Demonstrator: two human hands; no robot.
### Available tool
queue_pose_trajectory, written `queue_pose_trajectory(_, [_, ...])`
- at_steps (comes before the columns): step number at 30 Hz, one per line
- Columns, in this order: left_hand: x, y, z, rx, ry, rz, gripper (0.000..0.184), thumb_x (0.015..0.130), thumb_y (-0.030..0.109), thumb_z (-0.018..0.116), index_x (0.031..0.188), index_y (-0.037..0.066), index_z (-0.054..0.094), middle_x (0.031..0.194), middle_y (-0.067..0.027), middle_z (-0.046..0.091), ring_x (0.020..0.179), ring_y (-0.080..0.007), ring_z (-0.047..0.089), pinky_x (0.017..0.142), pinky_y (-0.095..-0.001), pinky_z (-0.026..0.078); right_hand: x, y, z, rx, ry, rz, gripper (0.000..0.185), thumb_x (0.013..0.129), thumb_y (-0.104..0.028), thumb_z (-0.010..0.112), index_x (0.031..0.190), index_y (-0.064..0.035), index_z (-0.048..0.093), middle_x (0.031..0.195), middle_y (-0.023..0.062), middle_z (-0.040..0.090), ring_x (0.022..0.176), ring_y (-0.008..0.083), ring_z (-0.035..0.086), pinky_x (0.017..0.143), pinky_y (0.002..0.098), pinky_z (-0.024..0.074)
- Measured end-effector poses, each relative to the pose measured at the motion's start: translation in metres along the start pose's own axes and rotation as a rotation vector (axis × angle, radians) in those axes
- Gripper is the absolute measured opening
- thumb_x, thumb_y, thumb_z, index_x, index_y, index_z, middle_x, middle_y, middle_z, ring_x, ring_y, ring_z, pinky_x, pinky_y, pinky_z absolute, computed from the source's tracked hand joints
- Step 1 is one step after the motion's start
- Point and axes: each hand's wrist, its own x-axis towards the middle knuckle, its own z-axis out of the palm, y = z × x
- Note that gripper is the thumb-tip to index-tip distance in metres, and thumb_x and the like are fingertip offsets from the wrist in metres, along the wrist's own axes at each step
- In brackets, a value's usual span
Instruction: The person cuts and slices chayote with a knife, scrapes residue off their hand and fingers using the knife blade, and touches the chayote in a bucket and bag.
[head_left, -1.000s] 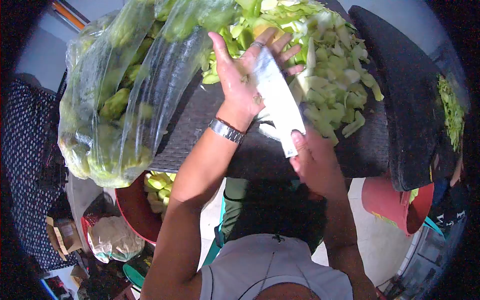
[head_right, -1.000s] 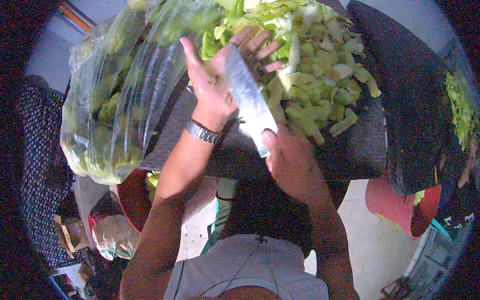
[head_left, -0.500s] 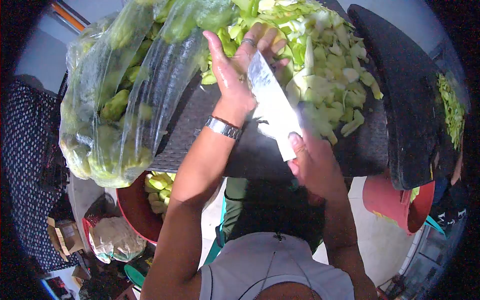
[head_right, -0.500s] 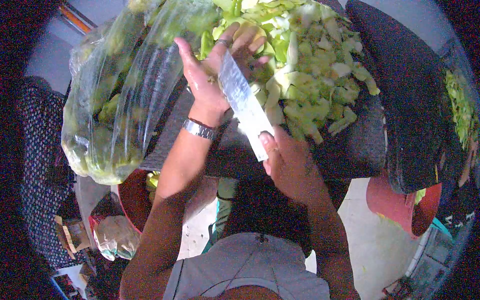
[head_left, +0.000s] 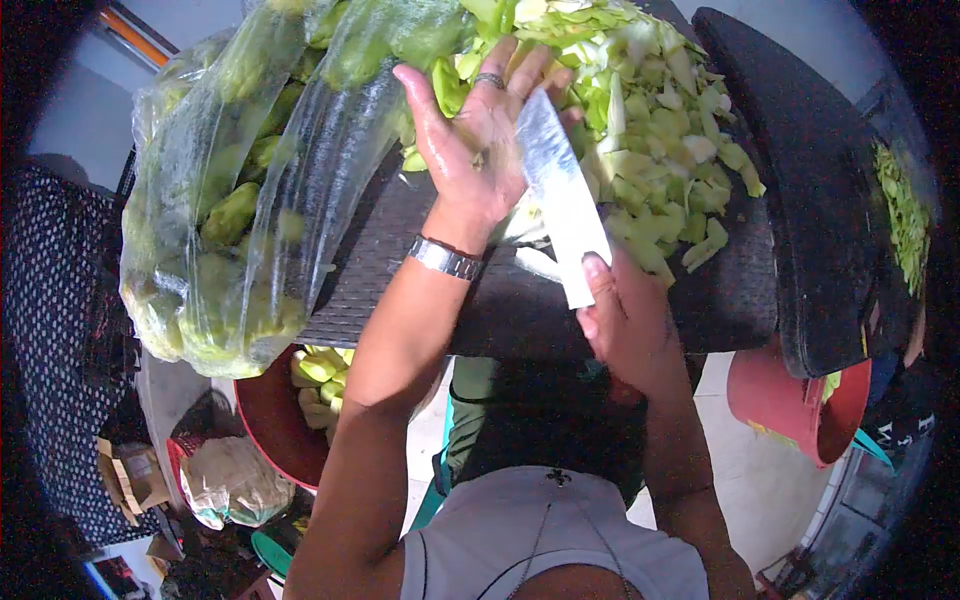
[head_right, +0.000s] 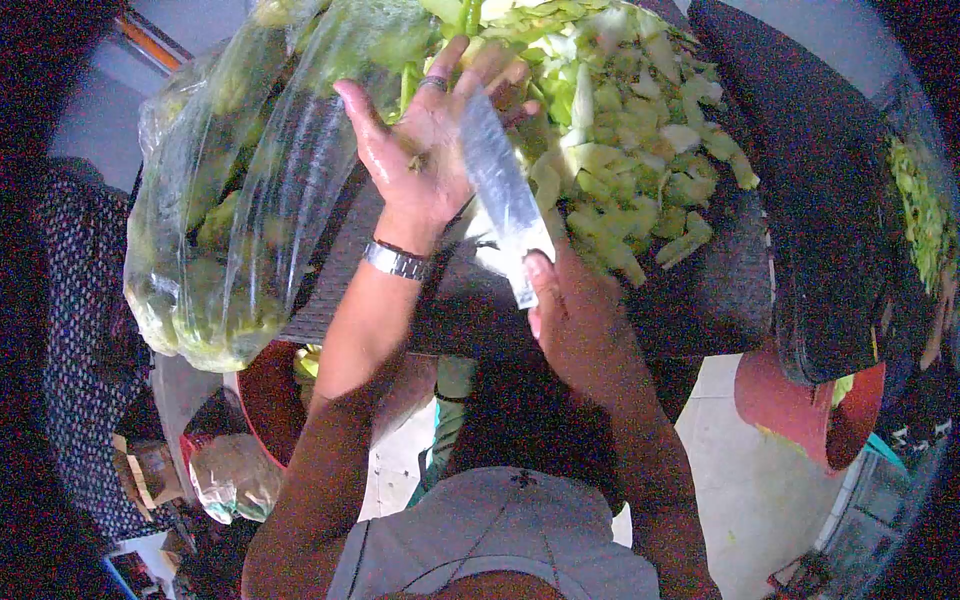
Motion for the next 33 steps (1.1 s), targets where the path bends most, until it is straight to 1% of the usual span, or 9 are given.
queue_pose_trajectory(6, [0.0,-0.003,-0.004,-0.061,0.006,-0.04,0.138,0.075,0.099,0.04,0.164,0.0,0.005,0.166,-0.0271,0.024,0.145,-0.0473,0.036,0.118,-0.0637,0.031,0.004,0.025,0.002,-0.285,0.075,-0.352,0.029,0.106,-0.023,0.053,0.122,0.0013,0.054,0.08,0.0275,0.065,0.071,0.0474,0.065,0.068,0.0541,0.0509])
queue_pose_trajectory(15, [0.0,-0.004,-0.005,-0.04,-0.011,-0.045,0.134,0.077,0.098,0.039,0.163,-0.001,0.011,0.165,-0.0273,0.023,0.147,-0.0505,0.032,0.117,-0.065,0.031,0.007,0.023,0.006,-0.159,-0.018,-0.142,0.026,0.104,-0.02,0.056,0.119,0.0024,0.054,0.078,0.03,0.063,0.075,0.0496,0.065,0.068,0.0577,0.0481])
queue_pose_trajectory(16, [0.002,-0.005,-0.007,-0.045,-0.015,-0.039,0.133,0.077,0.098,0.039,0.163,-0.001,0.011,0.166,-0.0276,0.022,0.147,-0.0511,0.032,0.116,-0.0659,0.031,0.004,0.01,0.003,-0.08,-0.083,-0.069,0.029,0.102,-0.018,0.058,0.12,0.0042,0.055,0.087,0.0338,0.063,0.085,0.0504,0.065,0.072,0.0579,0.049])
queue_pose_trajectory(19, [0.003,-0.003,-0.01,-0.108,-0.018,-0.052,0.132,0.078,0.097,0.039,0.163,0.0,0.012,0.164,-0.028,0.024,0.146,-0.051,0.033,0.116,-0.0668,0.031,0.01,0.039,0.006,-0.209,0.034,-0.402,0.025,0.104,-0.018,0.057,0.118,0.003,0.057,0.079,0.0174,0.058,0.061,0.0273,0.059,0.06,0.0401,0.0491])
queue_pose_trajectory(23, [0.001,-0.003,-0.005,-0.195,-0.006,-0.067,0.128,0.08,0.095,0.041,0.162,0.0,0.015,0.163,-0.0289,0.026,0.146,-0.0517,0.033,0.117,-0.0691,0.029,0.016,0.046,0.001,-0.451,0.174,-0.561,0.029,0.102,-0.015,0.059,0.125,0.0026,0.056,0.092,0.0281,0.065,0.088,0.0422,0.069,0.075,0.0516,0.0526])
queue_pose_trajectory(24, [0.001,-0.004,-0.006,-0.196,-0.012,-0.067,0.128,0.08,0.094,0.043,0.162,0.0,0.015,0.163,-0.0295,0.025,0.147,-0.0523,0.031,0.117,-0.0701,0.028,0.015,0.027,0.004,-0.198,0.088,-0.26,0.029,0.103,-0.017,0.058,0.124,0.0032,0.055,0.088,0.0279,0.064,0.08,0.0419,0.069,0.071,0.0502,0.0529])
queue_pose_trajectory(28, [0.002,-0.004,-0.014,-0.142,-0.01,-0.06,0.13,0.079,0.095,0.043,0.162,0.0,0.013,0.164,-0.0313,0.024,0.148,-0.0529,0.028,0.119,-0.0707,0.024,0.007,0.022,0.011,0.098,-0.141,-0.107,0.027,0.106,-0.018,0.054,0.122,0.0033,0.055,0.078,0.0245,0.063,0.065,0.0398,0.065,0.062,0.0485,0.0514])
queue_pose_trajectory(31, [0.002,0.003,-0.011,-0.185,-0.031,-0.072,0.131,0.078,0.094,0.046,0.162,-0.001,0.012,0.164,-0.0315,0.022,0.149,-0.0532,0.027,0.12,-0.0704,0.023,0.012,0.018,0.008,0.138,-0.028,-0.048,0.027,0.106,-0.019,0.054,0.121,0.0037,0.056,0.075,0.0245,0.062,0.063,0.0393,0.064,0.062,0.0479,0.0514])
queue_pose_trajectory(33, [0.002,0.003,-0.01,-0.393,-0.051,-0.101,0.131,0.077,0.092,0.052,0.161,-0.001,0.014,0.163,-0.0327,0.024,0.148,-0.0542,0.027,0.121,-0.0705,0.021,0.022,0.02,-0.005,-0.061,0.024,-0.007,0.041,0.092,-0.011,0.069,0.129,-0.0007,0.053,0.11,0.0245,0.062,0.081,0.0433,0.066,0.069,0.0508,0.0536])
